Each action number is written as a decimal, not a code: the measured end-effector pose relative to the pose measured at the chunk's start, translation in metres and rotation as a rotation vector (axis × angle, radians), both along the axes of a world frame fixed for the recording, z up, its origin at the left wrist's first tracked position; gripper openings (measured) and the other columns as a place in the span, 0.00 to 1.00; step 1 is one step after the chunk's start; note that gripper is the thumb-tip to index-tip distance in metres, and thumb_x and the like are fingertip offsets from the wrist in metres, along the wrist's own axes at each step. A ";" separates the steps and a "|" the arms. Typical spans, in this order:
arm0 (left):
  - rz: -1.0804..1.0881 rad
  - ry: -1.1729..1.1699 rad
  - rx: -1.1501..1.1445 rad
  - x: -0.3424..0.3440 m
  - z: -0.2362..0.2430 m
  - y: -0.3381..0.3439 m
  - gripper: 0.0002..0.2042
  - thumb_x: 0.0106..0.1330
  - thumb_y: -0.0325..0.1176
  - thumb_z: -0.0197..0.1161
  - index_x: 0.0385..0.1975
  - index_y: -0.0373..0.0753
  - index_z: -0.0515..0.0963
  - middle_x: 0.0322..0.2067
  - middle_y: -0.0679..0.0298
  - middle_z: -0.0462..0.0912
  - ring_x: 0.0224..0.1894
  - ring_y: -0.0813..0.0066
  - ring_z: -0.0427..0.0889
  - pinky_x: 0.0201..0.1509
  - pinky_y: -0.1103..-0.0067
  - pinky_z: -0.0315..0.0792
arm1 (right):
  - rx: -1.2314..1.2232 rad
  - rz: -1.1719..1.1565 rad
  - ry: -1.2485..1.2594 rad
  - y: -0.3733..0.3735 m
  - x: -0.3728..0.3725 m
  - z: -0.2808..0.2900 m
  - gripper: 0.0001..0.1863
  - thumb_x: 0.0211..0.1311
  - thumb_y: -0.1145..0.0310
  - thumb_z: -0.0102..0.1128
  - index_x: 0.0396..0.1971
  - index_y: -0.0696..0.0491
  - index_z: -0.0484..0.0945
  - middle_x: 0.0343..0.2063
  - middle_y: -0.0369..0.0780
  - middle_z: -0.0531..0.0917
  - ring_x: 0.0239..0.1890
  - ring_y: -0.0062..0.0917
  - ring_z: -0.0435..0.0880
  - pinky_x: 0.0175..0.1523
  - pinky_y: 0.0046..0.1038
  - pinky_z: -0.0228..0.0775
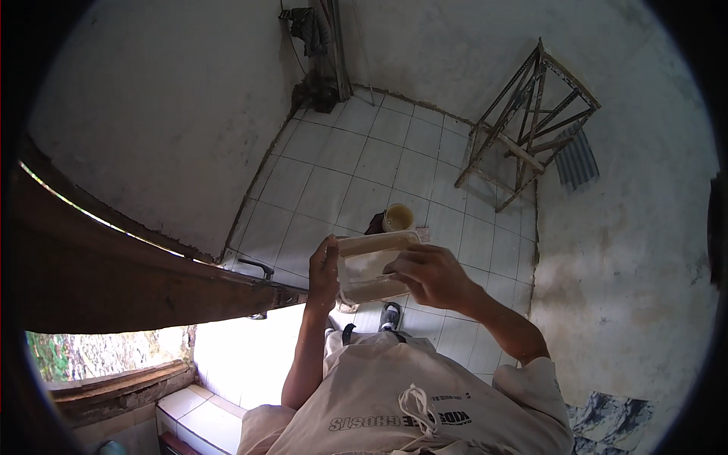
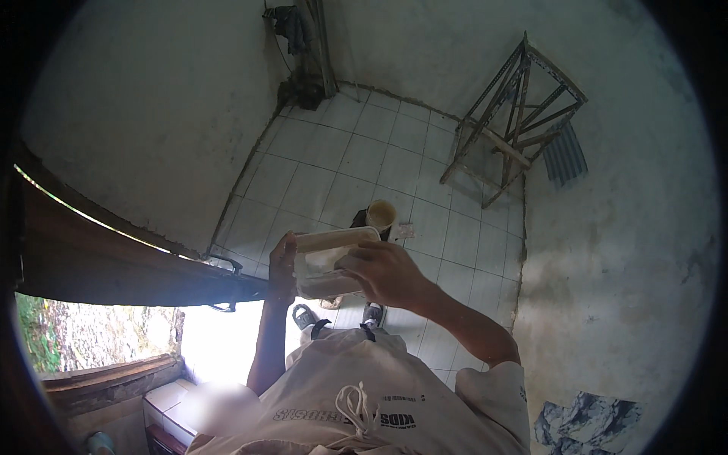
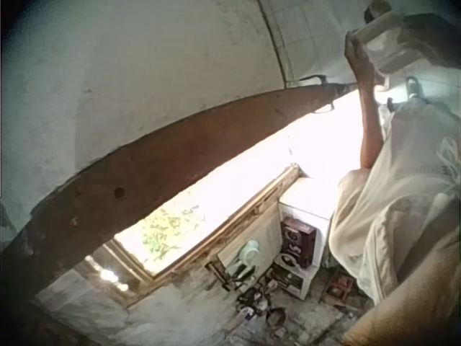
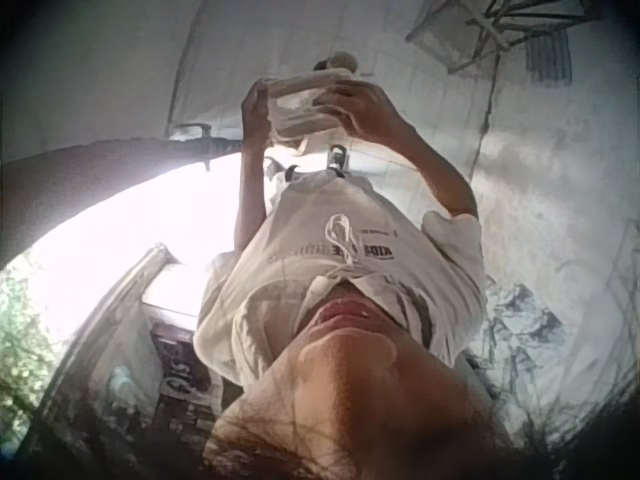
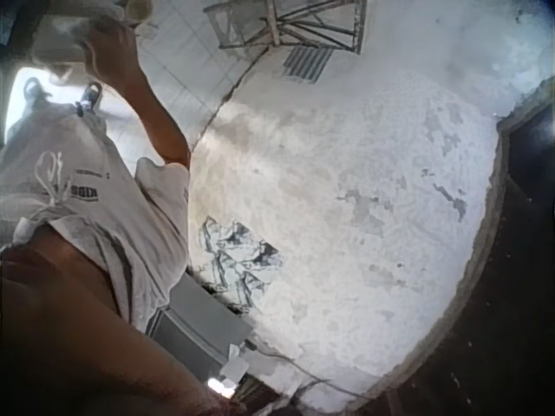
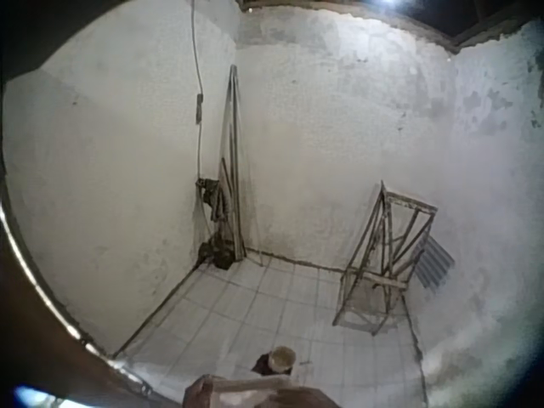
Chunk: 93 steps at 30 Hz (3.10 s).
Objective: Applying plaster or putty to a wall or ceiling surface using a tray and a putty knife.
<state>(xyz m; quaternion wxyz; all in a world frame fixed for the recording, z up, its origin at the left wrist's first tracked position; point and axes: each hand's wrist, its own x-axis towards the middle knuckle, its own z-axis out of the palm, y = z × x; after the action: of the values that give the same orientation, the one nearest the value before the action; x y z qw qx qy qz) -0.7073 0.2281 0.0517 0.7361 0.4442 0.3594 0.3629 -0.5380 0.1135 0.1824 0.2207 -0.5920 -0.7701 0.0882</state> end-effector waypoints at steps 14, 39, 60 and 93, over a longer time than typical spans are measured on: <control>-0.117 0.017 0.026 -0.001 0.019 0.000 0.18 0.74 0.46 0.49 0.38 0.36 0.75 0.27 0.72 0.72 0.31 0.86 0.65 0.35 0.84 0.63 | -0.174 -0.078 0.016 0.011 0.007 -0.008 0.09 0.56 0.69 0.63 0.38 0.52 0.81 0.29 0.43 0.83 0.34 0.37 0.83 0.42 0.37 0.75; 0.008 0.030 0.014 0.001 0.024 -0.010 0.17 0.75 0.45 0.47 0.37 0.36 0.74 0.26 0.71 0.69 0.30 0.86 0.65 0.34 0.85 0.63 | 0.204 -0.127 -0.160 0.011 0.003 -0.006 0.15 0.44 0.75 0.66 0.37 0.53 0.79 0.26 0.37 0.81 0.31 0.33 0.82 0.36 0.33 0.78; 0.222 -0.037 0.055 0.016 0.020 -0.012 0.18 0.76 0.46 0.44 0.35 0.36 0.72 0.27 0.70 0.71 0.31 0.84 0.67 0.37 0.83 0.65 | 0.125 -0.243 -0.090 0.007 0.013 -0.018 0.12 0.47 0.78 0.65 0.35 0.54 0.81 0.28 0.40 0.85 0.26 0.31 0.83 0.31 0.30 0.78; 0.230 0.049 0.096 0.011 -0.009 -0.004 0.19 0.75 0.47 0.44 0.36 0.35 0.73 0.28 0.68 0.73 0.32 0.83 0.68 0.38 0.83 0.65 | 0.198 -0.443 0.210 0.016 0.005 -0.028 0.11 0.53 0.80 0.62 0.38 0.59 0.82 0.29 0.47 0.84 0.29 0.36 0.86 0.32 0.30 0.78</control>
<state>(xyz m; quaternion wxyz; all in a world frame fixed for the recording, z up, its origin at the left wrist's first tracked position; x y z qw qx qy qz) -0.6968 0.2238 0.0428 0.6585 0.4434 0.4080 0.4510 -0.5327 0.1294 0.1548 0.3702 -0.7092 -0.5996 0.0229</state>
